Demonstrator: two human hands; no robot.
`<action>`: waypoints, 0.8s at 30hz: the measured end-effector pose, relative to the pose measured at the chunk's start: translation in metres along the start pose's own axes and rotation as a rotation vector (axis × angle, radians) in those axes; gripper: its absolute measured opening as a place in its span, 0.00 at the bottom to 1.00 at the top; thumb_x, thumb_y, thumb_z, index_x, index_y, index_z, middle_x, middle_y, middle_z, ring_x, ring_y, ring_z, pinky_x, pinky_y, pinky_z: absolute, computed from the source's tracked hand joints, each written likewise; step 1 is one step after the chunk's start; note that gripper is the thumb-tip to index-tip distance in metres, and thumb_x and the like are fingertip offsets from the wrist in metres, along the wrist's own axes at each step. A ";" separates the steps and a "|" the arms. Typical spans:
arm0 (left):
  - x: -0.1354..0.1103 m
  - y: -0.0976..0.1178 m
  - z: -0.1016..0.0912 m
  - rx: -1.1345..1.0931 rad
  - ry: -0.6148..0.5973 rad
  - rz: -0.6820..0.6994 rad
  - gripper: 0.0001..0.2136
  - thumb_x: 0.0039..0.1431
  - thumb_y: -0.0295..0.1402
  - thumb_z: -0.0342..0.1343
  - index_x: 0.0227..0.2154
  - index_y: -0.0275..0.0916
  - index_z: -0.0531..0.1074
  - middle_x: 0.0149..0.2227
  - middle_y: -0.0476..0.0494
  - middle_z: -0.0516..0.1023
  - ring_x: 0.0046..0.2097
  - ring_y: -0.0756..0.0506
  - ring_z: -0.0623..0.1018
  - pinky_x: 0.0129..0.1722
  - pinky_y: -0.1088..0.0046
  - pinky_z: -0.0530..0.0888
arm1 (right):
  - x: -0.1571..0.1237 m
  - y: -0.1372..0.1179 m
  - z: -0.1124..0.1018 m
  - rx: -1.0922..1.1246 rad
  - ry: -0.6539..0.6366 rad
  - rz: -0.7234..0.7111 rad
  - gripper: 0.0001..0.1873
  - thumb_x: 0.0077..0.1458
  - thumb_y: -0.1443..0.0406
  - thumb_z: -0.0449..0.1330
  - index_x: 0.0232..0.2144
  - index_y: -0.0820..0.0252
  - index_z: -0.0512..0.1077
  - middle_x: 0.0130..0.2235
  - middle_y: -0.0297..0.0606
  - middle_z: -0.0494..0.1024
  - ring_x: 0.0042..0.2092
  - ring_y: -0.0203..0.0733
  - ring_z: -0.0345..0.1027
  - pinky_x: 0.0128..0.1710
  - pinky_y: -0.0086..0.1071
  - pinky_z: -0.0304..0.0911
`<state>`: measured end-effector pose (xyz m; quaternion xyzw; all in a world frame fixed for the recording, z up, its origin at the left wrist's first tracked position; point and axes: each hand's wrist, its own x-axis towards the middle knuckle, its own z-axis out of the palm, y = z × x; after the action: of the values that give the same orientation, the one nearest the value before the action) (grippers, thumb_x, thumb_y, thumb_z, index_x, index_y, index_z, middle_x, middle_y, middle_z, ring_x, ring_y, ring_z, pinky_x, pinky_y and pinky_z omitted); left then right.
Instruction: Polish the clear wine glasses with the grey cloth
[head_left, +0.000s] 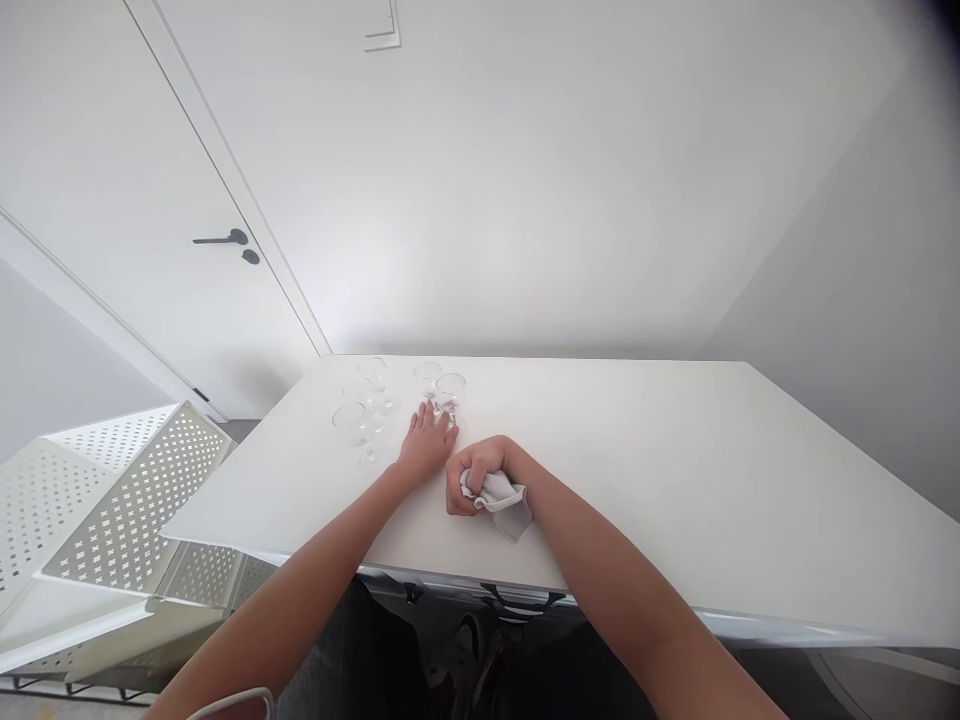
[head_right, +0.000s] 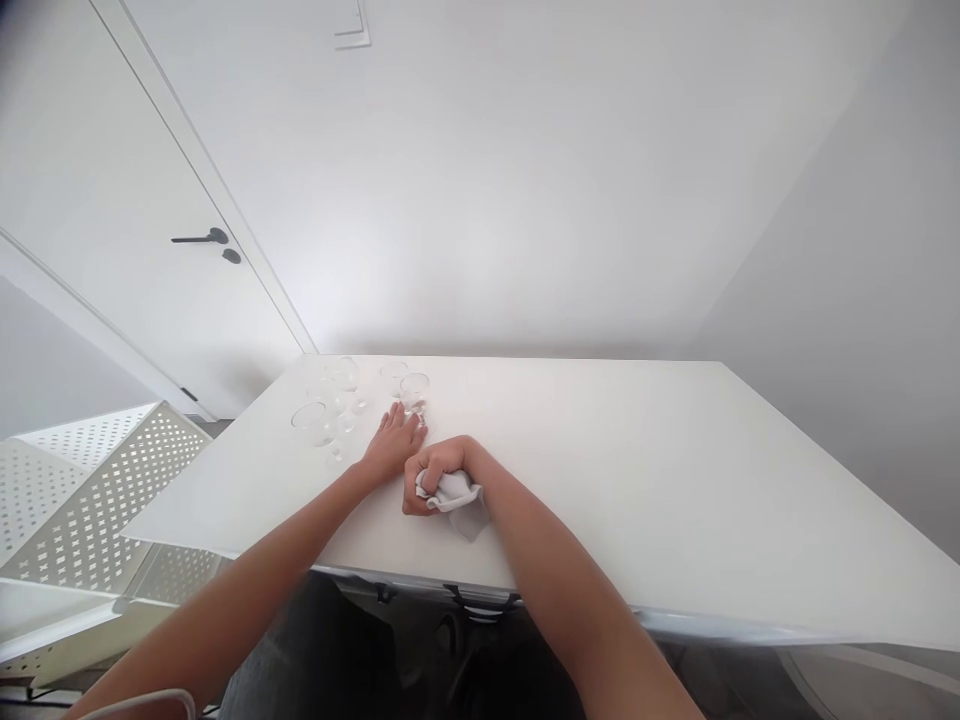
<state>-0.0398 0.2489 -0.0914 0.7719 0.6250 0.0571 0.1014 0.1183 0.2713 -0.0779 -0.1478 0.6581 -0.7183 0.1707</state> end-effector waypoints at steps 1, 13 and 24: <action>0.002 -0.002 -0.001 -0.013 0.011 -0.026 0.30 0.80 0.44 0.38 0.73 0.29 0.65 0.82 0.20 0.44 0.83 0.27 0.43 0.80 0.44 0.49 | -0.001 0.001 0.001 0.006 0.015 -0.001 0.19 0.57 0.56 0.70 0.26 0.68 0.77 0.29 0.45 0.74 0.32 0.40 0.67 0.36 0.33 0.65; -0.002 -0.031 0.007 -0.032 0.103 -0.055 0.29 0.79 0.41 0.38 0.71 0.26 0.67 0.81 0.17 0.49 0.83 0.27 0.47 0.79 0.43 0.52 | -0.006 0.008 0.003 0.078 0.106 -0.061 0.16 0.58 0.59 0.69 0.27 0.69 0.77 0.28 0.43 0.73 0.31 0.38 0.65 0.34 0.31 0.63; -0.013 -0.033 0.002 -0.045 0.120 -0.055 0.26 0.78 0.35 0.37 0.65 0.23 0.70 0.80 0.14 0.51 0.83 0.27 0.48 0.80 0.47 0.53 | -0.009 0.012 0.003 0.095 0.162 -0.060 0.14 0.57 0.61 0.69 0.27 0.69 0.77 0.29 0.43 0.74 0.32 0.38 0.66 0.35 0.31 0.64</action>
<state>-0.0741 0.2424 -0.1000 0.7470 0.6496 0.1146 0.0827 0.1281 0.2710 -0.0897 -0.1006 0.6301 -0.7631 0.1023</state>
